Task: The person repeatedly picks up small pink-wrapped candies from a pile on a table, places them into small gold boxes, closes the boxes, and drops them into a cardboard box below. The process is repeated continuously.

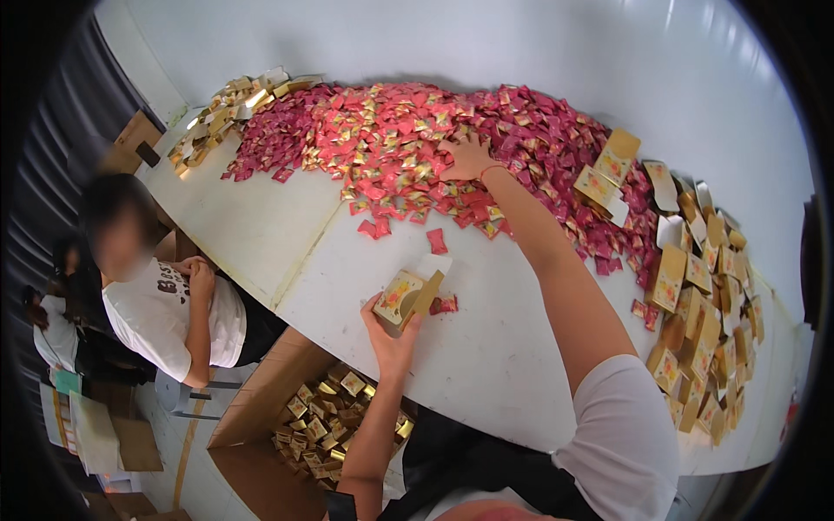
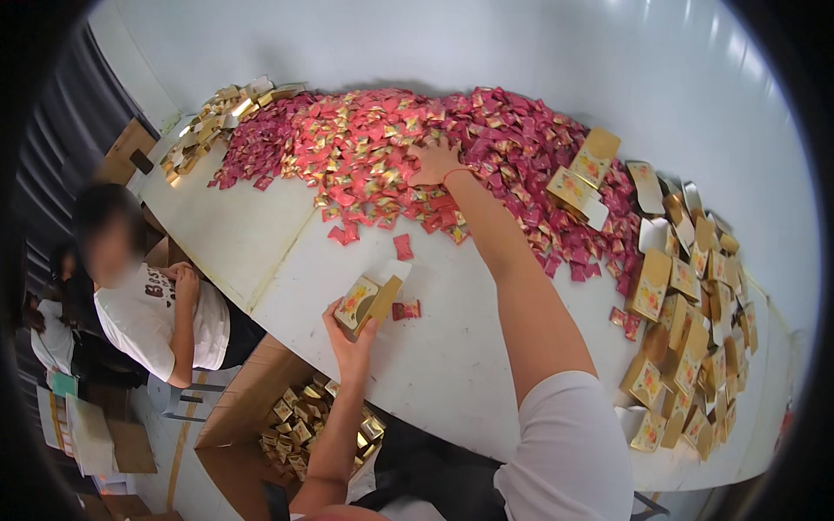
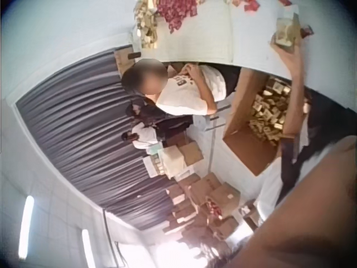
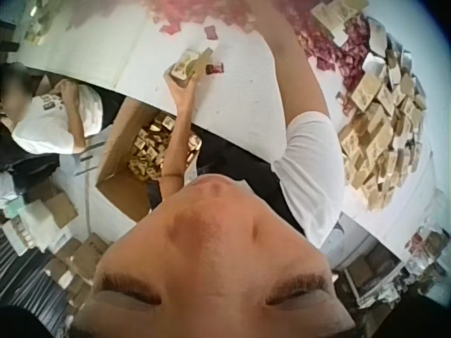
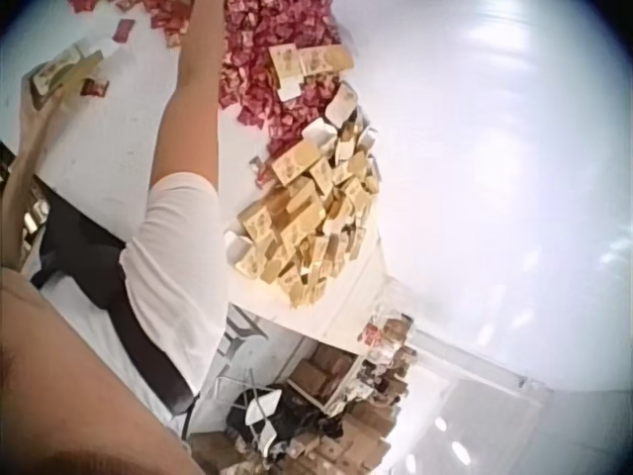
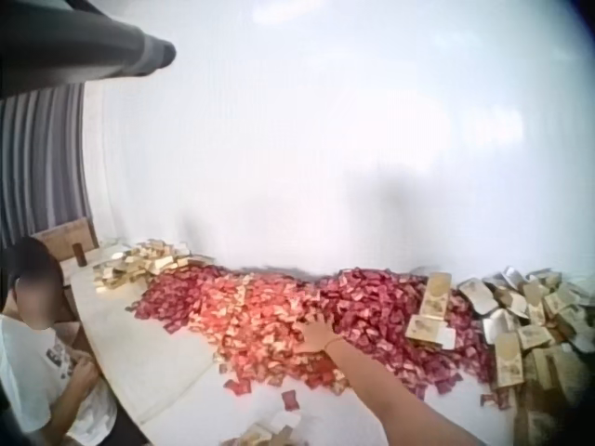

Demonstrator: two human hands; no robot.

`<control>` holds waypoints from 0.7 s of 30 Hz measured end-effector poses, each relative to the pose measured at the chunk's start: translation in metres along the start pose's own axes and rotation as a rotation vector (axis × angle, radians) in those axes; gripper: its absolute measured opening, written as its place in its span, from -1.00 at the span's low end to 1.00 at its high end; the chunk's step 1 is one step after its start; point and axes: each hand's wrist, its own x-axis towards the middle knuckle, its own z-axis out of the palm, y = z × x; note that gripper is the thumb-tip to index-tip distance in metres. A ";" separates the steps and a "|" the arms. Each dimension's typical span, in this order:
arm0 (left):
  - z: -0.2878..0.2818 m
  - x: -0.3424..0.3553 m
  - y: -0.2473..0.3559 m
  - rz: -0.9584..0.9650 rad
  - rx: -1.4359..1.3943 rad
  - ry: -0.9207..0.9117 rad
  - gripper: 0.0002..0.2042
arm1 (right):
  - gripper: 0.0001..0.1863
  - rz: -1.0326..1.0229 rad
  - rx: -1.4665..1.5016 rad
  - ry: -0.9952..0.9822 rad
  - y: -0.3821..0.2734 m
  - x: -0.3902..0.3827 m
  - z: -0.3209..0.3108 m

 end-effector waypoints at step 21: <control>0.143 -0.019 0.004 0.047 -0.422 0.099 -0.36 | -0.46 0.159 0.239 0.587 0.128 -0.303 -0.006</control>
